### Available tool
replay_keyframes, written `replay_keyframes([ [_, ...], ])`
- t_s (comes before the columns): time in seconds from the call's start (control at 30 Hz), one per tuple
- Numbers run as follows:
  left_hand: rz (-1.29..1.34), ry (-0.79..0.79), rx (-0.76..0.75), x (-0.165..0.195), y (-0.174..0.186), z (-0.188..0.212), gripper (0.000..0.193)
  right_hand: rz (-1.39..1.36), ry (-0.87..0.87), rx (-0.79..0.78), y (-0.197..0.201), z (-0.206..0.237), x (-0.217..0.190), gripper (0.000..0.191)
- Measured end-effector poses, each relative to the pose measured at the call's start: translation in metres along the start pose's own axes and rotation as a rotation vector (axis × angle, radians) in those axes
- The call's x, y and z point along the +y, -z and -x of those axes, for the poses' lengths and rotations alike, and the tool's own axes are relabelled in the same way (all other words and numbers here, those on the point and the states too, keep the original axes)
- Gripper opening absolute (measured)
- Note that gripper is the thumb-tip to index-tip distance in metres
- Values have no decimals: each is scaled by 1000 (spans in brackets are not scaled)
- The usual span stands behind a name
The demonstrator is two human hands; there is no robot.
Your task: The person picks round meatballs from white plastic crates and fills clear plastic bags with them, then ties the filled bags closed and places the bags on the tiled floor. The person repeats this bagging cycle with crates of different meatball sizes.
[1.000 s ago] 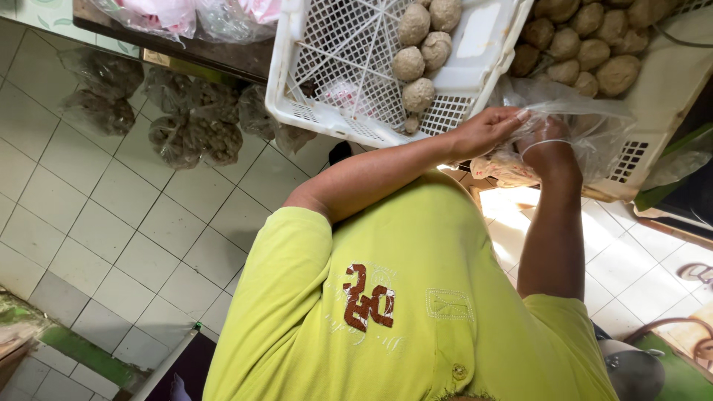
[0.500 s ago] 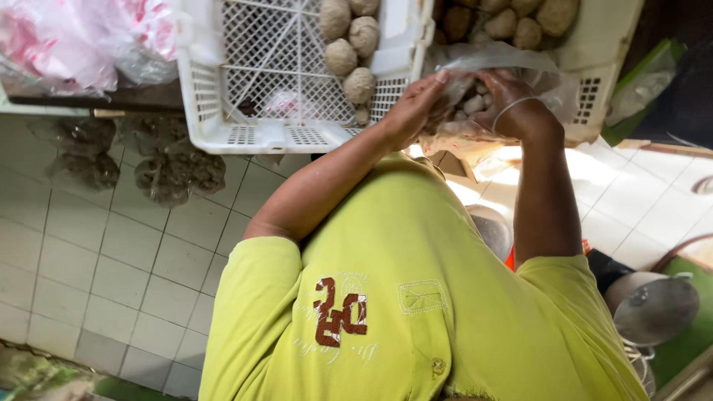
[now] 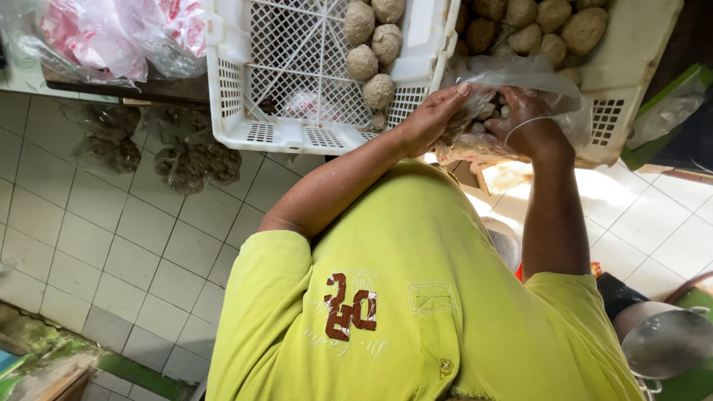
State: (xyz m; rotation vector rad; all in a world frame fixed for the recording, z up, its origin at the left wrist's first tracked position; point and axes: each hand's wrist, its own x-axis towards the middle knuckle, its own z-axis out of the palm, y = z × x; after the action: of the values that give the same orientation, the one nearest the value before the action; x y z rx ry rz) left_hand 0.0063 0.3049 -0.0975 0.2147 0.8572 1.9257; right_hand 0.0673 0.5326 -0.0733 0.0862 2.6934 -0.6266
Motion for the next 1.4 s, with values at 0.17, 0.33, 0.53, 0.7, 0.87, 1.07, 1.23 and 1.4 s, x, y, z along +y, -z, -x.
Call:
replay_keyframes([
  [0.17, -22, -34, -44, 0, 2, 1, 57, -30, -55, -27, -2, 0, 0, 74],
  [0.33, -70, 30, 2, 0, 2, 0, 57, -24, -7, -3, -7, -1, 5, 73],
  [0.53, -11, -12, -12, -2, 4, -3, 53, 80, 78, 56, -22, -6, 24, 77],
  [0.7, 17, -7, 9, -10, 5, -7, 51, 110, 98, 95, -24, -6, 22, 74],
  [0.87, 176, -23, 15, -13, 1, -8, 49, -54, 136, 93, -5, 3, -5, 64],
  [1.07, 19, -62, 30, -8, -3, -5, 49, -5, 216, 138, 4, 8, -22, 72],
  [1.23, 790, -19, -569, -9, 2, -3, 42, 22, 215, 139, -3, 2, -13, 76],
  [1.4, -15, 31, 73, -9, 4, -6, 51, -26, 176, 105, -3, 3, -14, 72],
])
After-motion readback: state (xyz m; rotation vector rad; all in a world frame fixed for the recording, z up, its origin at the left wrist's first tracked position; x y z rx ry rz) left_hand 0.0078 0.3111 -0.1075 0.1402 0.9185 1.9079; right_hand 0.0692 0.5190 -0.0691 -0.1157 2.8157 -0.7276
